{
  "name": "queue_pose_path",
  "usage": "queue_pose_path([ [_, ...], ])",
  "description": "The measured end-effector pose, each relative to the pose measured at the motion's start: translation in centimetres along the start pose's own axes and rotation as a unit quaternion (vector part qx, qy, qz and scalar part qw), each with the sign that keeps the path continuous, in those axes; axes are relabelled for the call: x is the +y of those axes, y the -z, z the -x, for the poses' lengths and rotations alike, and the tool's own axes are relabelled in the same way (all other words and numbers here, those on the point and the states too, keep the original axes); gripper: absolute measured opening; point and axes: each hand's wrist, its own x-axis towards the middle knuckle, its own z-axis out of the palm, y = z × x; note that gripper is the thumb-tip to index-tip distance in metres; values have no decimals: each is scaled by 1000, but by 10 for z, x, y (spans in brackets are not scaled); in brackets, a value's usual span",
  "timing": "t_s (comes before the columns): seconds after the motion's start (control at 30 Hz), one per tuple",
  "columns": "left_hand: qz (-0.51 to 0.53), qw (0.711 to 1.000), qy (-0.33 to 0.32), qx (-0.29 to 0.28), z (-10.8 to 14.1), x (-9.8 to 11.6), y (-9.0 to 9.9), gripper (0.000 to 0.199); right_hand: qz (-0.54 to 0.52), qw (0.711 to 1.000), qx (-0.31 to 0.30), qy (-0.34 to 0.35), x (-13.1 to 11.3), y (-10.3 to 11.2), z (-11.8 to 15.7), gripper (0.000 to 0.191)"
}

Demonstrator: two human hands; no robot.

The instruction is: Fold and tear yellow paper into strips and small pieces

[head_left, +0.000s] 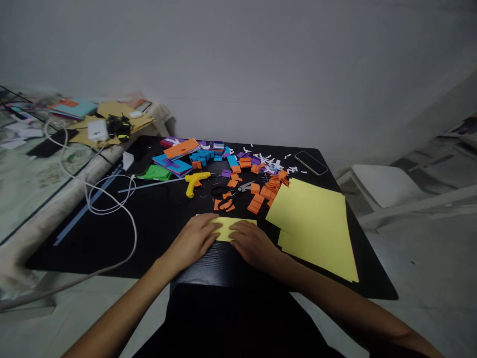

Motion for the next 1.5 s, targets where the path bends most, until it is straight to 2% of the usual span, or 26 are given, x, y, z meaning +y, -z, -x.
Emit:
queue_pose_path([
  [0.13,-3,999,-20,-26,3,5,-6,25,28,999,-25,14,0,1,1,13],
  [0.5,-13,999,-23,-37,1,8,-5,23,73,994,-85,12,-4,4,-7,17],
  [0.7,-25,998,-32,-41,-1,9,-7,25,75,996,-48,3,-2,-1,-4,17],
  [1.17,-7,999,-20,-48,-2,3,-5,29,40,999,-22,-18,4,-8,-5,27],
  [1.27,-10,998,-26,-59,3,5,-3,38,19,999,-40,-17,1,-2,2,37],
  [1.4,-2,995,-37,-87,27,18,-3,62,-9,997,-79,11,-10,8,30,79],
  [1.43,1,995,-44,-92,35,23,-3,67,-13,996,-84,16,-14,10,39,82],
  [1.5,-2,993,-52,-102,51,34,-4,66,-24,995,-94,33,-21,12,56,69],
])
